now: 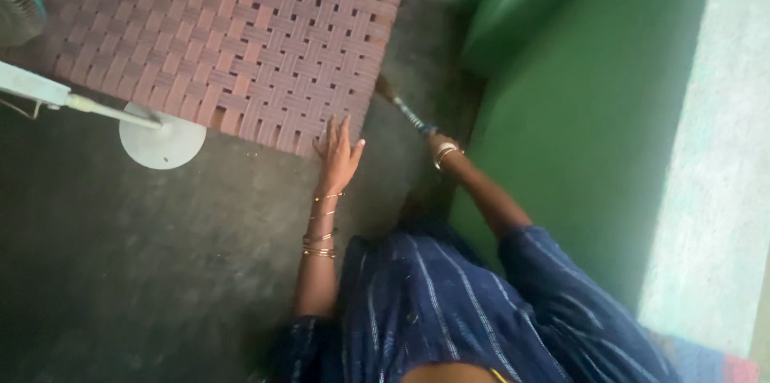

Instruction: The person shakes out two floor mats and places one on a window sill, then sweeps the floor and walls using a broom.

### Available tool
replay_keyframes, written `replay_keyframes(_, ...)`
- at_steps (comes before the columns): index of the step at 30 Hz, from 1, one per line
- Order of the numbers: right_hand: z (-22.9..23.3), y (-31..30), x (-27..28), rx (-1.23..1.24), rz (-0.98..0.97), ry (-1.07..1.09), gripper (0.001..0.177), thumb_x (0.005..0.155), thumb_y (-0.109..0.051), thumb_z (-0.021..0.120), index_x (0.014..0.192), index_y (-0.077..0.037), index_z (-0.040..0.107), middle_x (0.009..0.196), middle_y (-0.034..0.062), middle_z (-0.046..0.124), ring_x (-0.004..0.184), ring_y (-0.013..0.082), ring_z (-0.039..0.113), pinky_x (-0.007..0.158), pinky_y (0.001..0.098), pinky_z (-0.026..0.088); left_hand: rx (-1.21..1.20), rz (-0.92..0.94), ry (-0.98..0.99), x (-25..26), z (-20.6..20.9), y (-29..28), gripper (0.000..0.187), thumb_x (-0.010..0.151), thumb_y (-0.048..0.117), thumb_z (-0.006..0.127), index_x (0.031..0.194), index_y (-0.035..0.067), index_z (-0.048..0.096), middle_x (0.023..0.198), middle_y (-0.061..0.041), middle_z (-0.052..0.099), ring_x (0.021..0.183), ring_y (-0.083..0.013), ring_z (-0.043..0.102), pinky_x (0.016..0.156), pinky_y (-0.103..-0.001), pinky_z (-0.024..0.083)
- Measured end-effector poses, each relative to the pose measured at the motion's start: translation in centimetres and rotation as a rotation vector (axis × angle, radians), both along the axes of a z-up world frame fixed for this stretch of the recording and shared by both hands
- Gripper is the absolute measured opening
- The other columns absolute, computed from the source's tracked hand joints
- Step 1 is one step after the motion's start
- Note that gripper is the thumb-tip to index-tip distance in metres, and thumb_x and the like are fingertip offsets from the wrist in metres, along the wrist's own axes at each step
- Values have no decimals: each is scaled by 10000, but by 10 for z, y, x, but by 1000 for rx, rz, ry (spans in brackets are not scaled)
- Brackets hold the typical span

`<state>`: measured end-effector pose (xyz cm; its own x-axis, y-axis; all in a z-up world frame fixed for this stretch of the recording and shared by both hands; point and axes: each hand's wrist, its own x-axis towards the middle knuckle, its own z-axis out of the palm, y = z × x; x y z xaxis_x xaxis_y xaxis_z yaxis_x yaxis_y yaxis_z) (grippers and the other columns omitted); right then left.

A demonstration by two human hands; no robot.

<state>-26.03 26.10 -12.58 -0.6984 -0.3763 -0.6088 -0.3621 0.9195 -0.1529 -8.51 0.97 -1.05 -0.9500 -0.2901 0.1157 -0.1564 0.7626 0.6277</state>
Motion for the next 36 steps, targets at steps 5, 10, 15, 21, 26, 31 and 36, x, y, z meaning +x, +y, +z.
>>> replay_keyframes(5,-24,40,7,-90,45,44,427,978,-84,598,1404,-90,570,1307,188,682,1120,388,702,884,488,585,1,-25,-19,-27,15,7,705,1001,351,621,1584,117,301,1612,-293,300,1502,-467,302,1124,-765,171)
replay_keyframes(10,-20,73,18,-48,-28,-49,300,991,-194,587,1248,-48,639,1159,215,714,990,386,720,805,493,586,-48,-34,-69,-46,18,14,693,1014,366,613,1582,125,299,1620,-279,310,1490,-443,333,1139,-777,177)
replay_keyframes(15,-9,53,23,-203,-317,-33,338,1005,-305,577,1093,-6,708,1010,243,747,859,385,739,725,499,587,-33,-68,-32,-70,12,20,702,1027,370,608,1593,112,283,1623,-295,301,1514,-451,297,1126,-786,163)
replay_keyframes(21,-16,10,10,-349,-574,12,427,980,-321,503,1272,-31,615,1037,280,736,960,468,712,784,554,582,32,-110,-80,-113,10,31,710,1005,354,617,1591,138,279,1633,-291,273,1513,-460,253,1103,-791,137)
replay_keyframes(26,-15,-15,-37,-253,-403,-118,406,1019,-399,492,1245,-116,675,1176,254,688,1076,449,679,912,552,550,-9,-205,-83,-155,3,19,731,1009,365,623,1606,152,259,1627,-284,269,1515,-457,287,1119,-798,158)
replay_keyframes(31,-23,3,-64,-263,-501,-123,377,1014,-388,503,1210,-110,666,1067,212,691,917,383,656,776,502,530,12,-268,-111,-204,8,-5,728,1003,349,621,1603,145,262,1635,-295,258,1481,-475,300,1112,-795,171)
replay_keyframes(36,-25,32,-58,-306,-715,-180,351,1008,-377,515,1175,-104,658,957,170,694,758,316,633,639,452,509,56,-387,-97,-257,13,-22,722,1011,343,617,1604,122,270,1610,-320,268,1502,-500,287,1120,-764,221)
